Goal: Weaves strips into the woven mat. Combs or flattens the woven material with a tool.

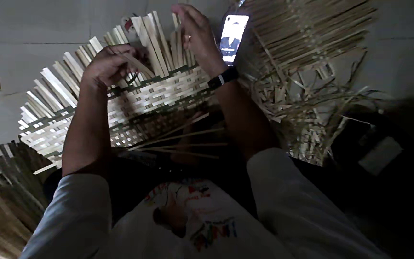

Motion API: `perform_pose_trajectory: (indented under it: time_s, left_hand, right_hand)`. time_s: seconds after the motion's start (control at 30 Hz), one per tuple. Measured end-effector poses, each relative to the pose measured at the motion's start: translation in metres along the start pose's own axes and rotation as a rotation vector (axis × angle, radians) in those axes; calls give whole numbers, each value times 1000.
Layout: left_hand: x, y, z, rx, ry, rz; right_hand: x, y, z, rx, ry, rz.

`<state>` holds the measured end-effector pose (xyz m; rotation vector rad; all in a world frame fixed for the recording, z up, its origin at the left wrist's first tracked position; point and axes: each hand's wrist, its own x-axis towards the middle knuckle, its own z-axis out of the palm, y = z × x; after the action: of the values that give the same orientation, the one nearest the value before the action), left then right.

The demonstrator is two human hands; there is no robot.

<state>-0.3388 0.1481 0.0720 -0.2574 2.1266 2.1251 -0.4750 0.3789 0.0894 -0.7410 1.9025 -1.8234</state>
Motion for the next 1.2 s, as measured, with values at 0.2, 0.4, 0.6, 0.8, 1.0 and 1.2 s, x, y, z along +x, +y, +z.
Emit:
perform_pose_trajectory:
  time_s: [0.2,0.4,0.6,0.8,1.0,1.2]
  left_hand:
    - [-2,15,24,235,219,-51]
    - [-10,-1,48,103,414,106]
    - [-4,-8,43,63,393,137]
    - [-7,-5,46,197,441,167]
    - [-32,-58,63,424,670,399]
    - [-32,-92,87,1020,558,243]
  right_hand:
    - [-1,9,-10,2,-54,-122]
    - [2,5,-9,-36,-96,-83]
    - [0,13,-23,-16,-169,-154]
    - [6,15,-19,45,-70,-109]
    - [3,24,-15,-4,111,84]
    - [17,27,-12,10,24,131]
